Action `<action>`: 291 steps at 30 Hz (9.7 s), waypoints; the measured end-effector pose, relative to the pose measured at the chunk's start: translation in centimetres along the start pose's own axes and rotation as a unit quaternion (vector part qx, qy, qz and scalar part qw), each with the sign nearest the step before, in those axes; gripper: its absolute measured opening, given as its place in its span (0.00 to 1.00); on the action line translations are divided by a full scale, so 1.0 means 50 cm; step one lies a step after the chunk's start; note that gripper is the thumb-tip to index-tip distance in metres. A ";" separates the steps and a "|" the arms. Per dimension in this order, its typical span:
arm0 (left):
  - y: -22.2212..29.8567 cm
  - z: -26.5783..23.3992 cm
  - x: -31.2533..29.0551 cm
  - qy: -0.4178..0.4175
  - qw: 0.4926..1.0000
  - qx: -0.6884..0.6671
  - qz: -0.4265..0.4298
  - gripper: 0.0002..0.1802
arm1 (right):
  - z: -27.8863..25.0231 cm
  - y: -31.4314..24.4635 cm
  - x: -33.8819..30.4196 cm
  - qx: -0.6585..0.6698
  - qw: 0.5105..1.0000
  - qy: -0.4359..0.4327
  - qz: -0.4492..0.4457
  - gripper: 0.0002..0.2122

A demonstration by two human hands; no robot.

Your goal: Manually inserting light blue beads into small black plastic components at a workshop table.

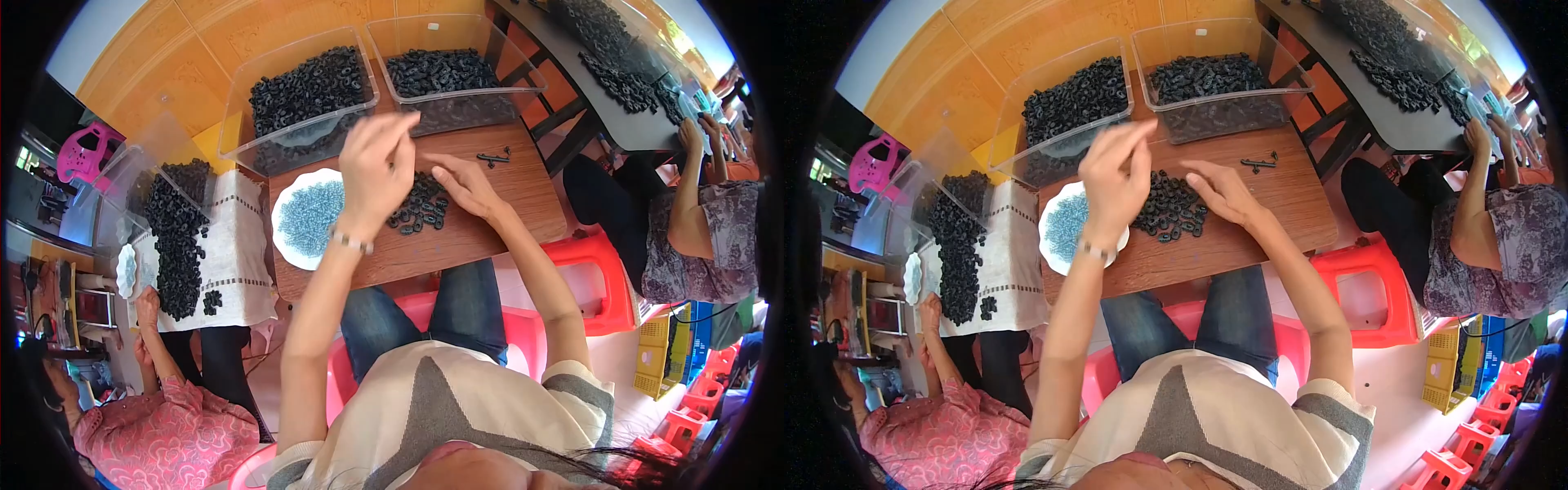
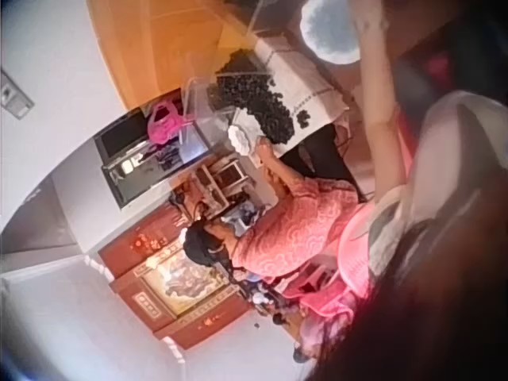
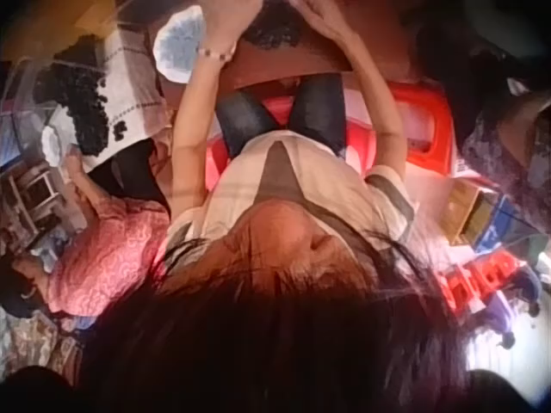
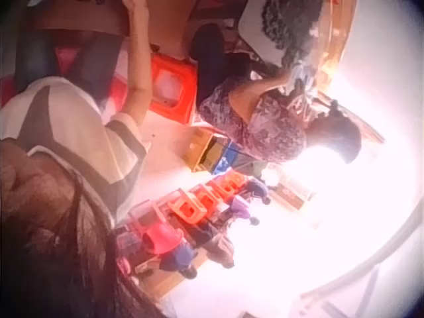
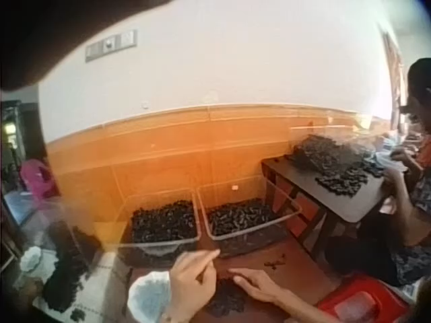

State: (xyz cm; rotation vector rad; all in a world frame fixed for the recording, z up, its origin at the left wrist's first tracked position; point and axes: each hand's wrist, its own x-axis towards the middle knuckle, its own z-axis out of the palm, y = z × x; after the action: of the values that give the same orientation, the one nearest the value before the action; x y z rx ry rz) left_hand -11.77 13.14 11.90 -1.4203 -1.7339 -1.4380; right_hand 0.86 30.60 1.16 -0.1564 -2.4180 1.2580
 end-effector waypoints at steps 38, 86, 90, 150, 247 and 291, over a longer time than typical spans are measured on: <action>0.084 -0.113 -0.374 0.006 0.959 -0.136 -0.248 0.19 | 0.180 -0.208 -0.164 0.307 0.941 -0.074 0.118 0.15; 0.082 -0.120 -0.377 0.059 0.945 -0.120 -0.300 0.17 | 0.151 -0.254 0.008 -0.090 0.993 -0.080 -0.013 0.06; 0.083 -0.123 -0.372 0.054 0.952 -0.100 -0.283 0.17 | 0.107 -0.303 -0.038 -0.001 0.990 -0.133 0.055 0.05; 0.081 -0.112 -0.374 -0.063 0.953 -0.098 -0.280 0.17 | 0.102 -0.152 -0.049 0.207 0.961 -0.029 0.183 0.10; 0.082 -0.100 -0.406 -0.094 0.935 -0.211 -0.269 0.18 | 0.124 -0.262 -0.209 0.102 0.964 -0.005 0.245 0.05; 0.084 -0.106 -0.389 -0.080 0.944 -0.184 -0.263 0.14 | 0.116 -0.256 -0.202 -0.001 0.999 -0.003 0.037 0.10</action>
State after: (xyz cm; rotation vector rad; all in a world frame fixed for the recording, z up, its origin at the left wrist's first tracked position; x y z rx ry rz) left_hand -2.42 0.07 -0.96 -1.3339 -2.1416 -2.0673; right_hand 8.81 15.84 5.42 -0.2442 -2.4393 1.2898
